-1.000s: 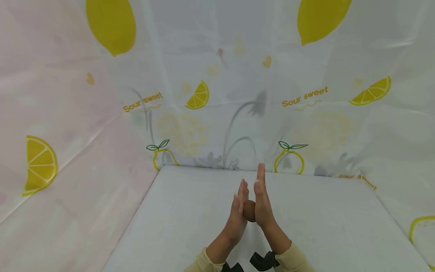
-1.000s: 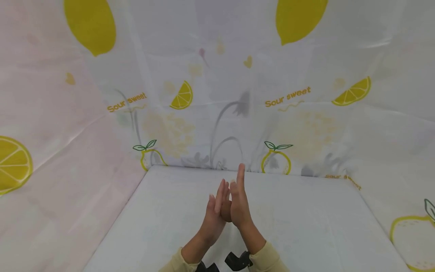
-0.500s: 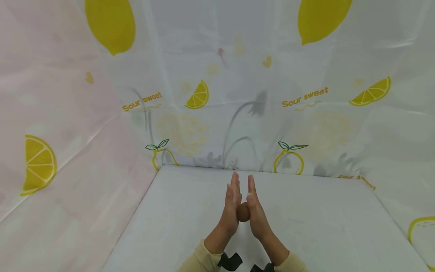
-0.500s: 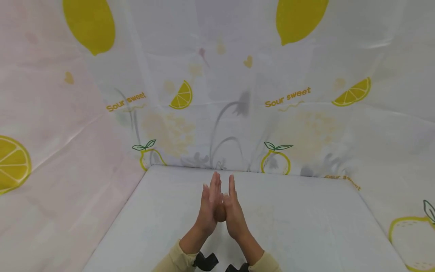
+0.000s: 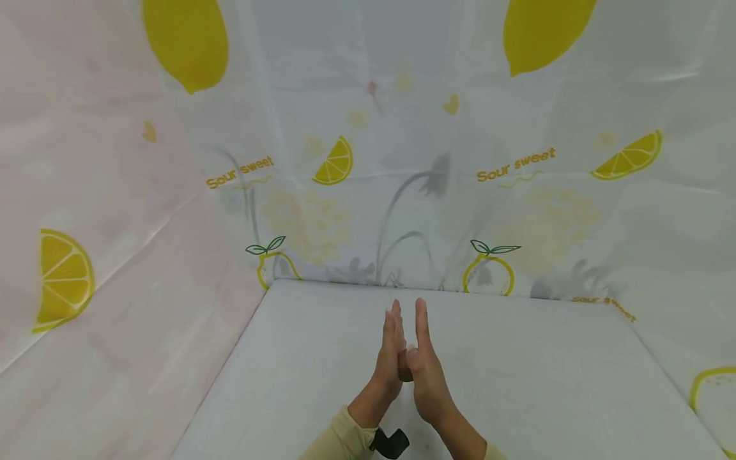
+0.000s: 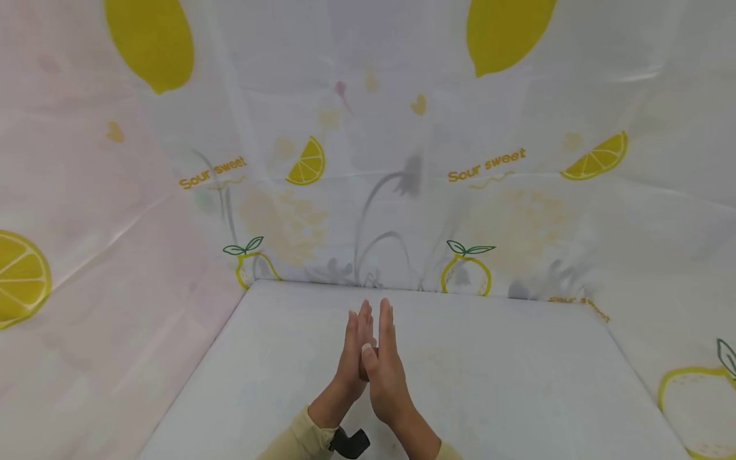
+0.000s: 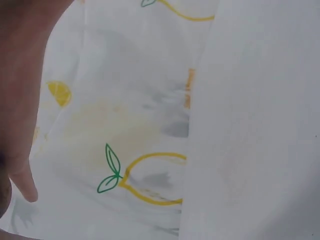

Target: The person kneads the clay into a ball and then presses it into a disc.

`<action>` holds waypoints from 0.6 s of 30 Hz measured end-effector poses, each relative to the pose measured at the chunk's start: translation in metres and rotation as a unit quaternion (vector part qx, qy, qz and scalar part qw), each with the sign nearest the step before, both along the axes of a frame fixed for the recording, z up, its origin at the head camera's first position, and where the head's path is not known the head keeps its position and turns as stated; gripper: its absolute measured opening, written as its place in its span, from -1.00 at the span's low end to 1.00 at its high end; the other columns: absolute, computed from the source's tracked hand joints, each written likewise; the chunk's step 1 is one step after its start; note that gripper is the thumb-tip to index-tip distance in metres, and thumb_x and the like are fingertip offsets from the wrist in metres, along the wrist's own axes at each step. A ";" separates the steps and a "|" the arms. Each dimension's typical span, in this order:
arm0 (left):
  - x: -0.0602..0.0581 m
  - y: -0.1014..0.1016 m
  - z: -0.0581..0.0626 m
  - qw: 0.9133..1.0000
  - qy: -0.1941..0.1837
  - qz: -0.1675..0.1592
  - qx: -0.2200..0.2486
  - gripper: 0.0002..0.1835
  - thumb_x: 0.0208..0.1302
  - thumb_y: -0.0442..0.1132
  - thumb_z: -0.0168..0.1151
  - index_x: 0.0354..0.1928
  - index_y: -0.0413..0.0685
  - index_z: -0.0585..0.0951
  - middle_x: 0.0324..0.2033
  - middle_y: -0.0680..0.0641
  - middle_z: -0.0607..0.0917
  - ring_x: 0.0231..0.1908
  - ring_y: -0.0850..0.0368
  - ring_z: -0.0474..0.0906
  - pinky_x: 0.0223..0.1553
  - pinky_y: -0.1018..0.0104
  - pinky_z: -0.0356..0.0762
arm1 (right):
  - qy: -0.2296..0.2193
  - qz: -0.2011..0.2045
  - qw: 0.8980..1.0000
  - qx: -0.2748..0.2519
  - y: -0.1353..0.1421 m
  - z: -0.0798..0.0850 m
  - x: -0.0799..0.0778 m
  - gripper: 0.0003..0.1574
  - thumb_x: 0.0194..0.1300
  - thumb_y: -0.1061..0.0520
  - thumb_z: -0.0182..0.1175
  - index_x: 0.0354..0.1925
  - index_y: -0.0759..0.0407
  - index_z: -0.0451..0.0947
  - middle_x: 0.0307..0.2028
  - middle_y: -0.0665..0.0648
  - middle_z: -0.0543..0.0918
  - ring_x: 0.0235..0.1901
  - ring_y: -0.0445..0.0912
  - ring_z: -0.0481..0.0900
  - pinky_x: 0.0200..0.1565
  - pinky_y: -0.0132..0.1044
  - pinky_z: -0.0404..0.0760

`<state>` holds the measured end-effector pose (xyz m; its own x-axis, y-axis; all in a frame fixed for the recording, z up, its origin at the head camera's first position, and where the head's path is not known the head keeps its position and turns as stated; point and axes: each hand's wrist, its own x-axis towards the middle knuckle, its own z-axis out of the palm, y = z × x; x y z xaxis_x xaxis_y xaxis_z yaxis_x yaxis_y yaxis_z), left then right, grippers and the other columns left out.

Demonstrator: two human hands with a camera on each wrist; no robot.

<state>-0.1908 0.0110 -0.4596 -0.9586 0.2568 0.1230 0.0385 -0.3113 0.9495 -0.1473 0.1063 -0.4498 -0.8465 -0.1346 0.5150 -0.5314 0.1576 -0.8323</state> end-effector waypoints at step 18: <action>0.027 0.006 0.015 0.993 0.050 -0.103 0.037 -0.22 0.55 0.31 -0.70 0.63 0.09 -0.37 0.62 -0.08 -0.33 0.58 -0.07 -0.49 0.49 -0.22 -0.43 | -0.048 0.001 0.995 -0.091 0.026 0.015 -0.035 -0.22 0.66 -0.09 -0.45 0.64 0.10 -0.40 0.62 0.05 -0.30 0.59 -0.03 -0.40 0.49 0.09 -0.33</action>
